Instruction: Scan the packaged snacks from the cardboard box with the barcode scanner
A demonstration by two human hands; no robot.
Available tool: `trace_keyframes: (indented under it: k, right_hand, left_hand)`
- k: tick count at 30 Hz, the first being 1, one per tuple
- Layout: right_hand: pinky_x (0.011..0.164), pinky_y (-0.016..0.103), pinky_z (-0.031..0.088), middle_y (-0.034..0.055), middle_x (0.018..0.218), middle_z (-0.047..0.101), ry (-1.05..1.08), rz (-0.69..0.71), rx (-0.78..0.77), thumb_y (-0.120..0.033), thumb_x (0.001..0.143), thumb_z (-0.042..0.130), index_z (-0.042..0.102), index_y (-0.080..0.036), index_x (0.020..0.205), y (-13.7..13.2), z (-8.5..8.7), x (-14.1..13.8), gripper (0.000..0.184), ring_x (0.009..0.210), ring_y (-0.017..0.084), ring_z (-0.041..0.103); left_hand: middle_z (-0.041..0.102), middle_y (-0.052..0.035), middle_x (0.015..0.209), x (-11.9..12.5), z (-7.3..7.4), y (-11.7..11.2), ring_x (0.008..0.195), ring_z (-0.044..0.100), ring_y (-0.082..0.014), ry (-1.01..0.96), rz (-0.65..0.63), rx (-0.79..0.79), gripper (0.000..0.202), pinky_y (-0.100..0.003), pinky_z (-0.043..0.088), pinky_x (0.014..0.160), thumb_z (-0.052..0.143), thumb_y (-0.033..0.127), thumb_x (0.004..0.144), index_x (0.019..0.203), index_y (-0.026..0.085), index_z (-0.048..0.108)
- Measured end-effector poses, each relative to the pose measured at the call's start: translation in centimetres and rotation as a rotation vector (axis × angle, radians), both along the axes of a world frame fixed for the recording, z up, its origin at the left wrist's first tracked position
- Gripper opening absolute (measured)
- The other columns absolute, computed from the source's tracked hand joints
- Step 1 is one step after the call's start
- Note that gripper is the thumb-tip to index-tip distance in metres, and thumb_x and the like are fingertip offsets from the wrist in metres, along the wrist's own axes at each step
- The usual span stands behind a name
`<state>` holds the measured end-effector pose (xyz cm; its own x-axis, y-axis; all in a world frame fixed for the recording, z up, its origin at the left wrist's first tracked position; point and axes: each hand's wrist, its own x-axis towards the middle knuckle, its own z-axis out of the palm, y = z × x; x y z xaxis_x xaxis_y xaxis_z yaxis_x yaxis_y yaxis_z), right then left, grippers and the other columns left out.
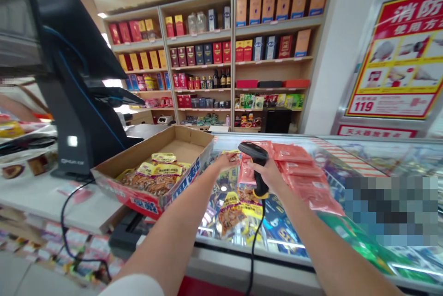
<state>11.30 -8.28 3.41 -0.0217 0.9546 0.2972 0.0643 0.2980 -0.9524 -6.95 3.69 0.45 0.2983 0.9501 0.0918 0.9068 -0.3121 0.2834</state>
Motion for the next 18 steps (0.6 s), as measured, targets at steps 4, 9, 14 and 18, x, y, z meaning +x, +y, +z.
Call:
trace_keyframes:
  k: [4, 9, 14, 18]
  right_hand:
    - [0.042, 0.027, 0.042, 0.0017, 0.041, 0.058, -0.026, -0.044, -0.02, -0.037, 0.062, 0.071, 0.059, -0.018, 0.052, -0.2, 0.1, -0.2, 0.025, 0.038, 0.016, 0.055]
    - [0.045, 0.028, 0.043, 0.0014, 0.042, 0.058, -0.118, -0.044, 0.045, -0.038, 0.065, 0.069, 0.058, -0.019, 0.052, -0.1, -0.3, -0.3, 0.026, 0.04, 0.017, 0.056]
    - [0.047, 0.027, 0.043, 0.0023, 0.045, 0.06, -0.152, -0.03, 0.056, -0.04, 0.068, 0.069, 0.058, -0.019, 0.051, 0.0, -0.7, -0.3, 0.029, 0.042, 0.016, 0.057]
    - [0.047, 0.027, 0.042, 0.0027, 0.046, 0.06, -0.172, -0.033, 0.06, -0.039, 0.07, 0.068, 0.057, -0.019, 0.049, 0.0, -0.9, -0.2, 0.031, 0.042, 0.016, 0.055]
  left_hand:
    - [0.061, -0.0099, 0.131, -1.0, -0.1, -2.0, 0.112, 0.062, -0.0273, -0.037, -0.079, -0.044, 0.068, -0.031, 0.045, 0.097, 0.066, 0.045, 0.076, 0.139, 0.023, 0.052]
    - [0.062, -0.0098, 0.131, -3.6, 0.6, -6.8, 0.114, 0.062, -0.0271, -0.136, -0.131, -0.067, 0.073, -0.03, 0.045, 0.095, 0.071, 0.049, 0.069, 0.136, 0.026, 0.054]
    - [0.061, -0.0196, 0.129, -5.7, 2.0, -8.7, 0.116, 0.06, -0.0345, -0.04, 0.076, -0.068, 0.088, -0.033, 0.045, 0.092, 0.077, 0.053, 0.059, 0.134, 0.015, 0.053]
    - [0.07, -0.0192, 0.108, -5.7, 2.4, -8.9, 0.099, 0.065, -0.035, 0.068, 0.155, -0.042, 0.063, -0.032, 0.047, 0.079, 0.081, 0.05, 0.053, 0.103, 0.012, 0.068]
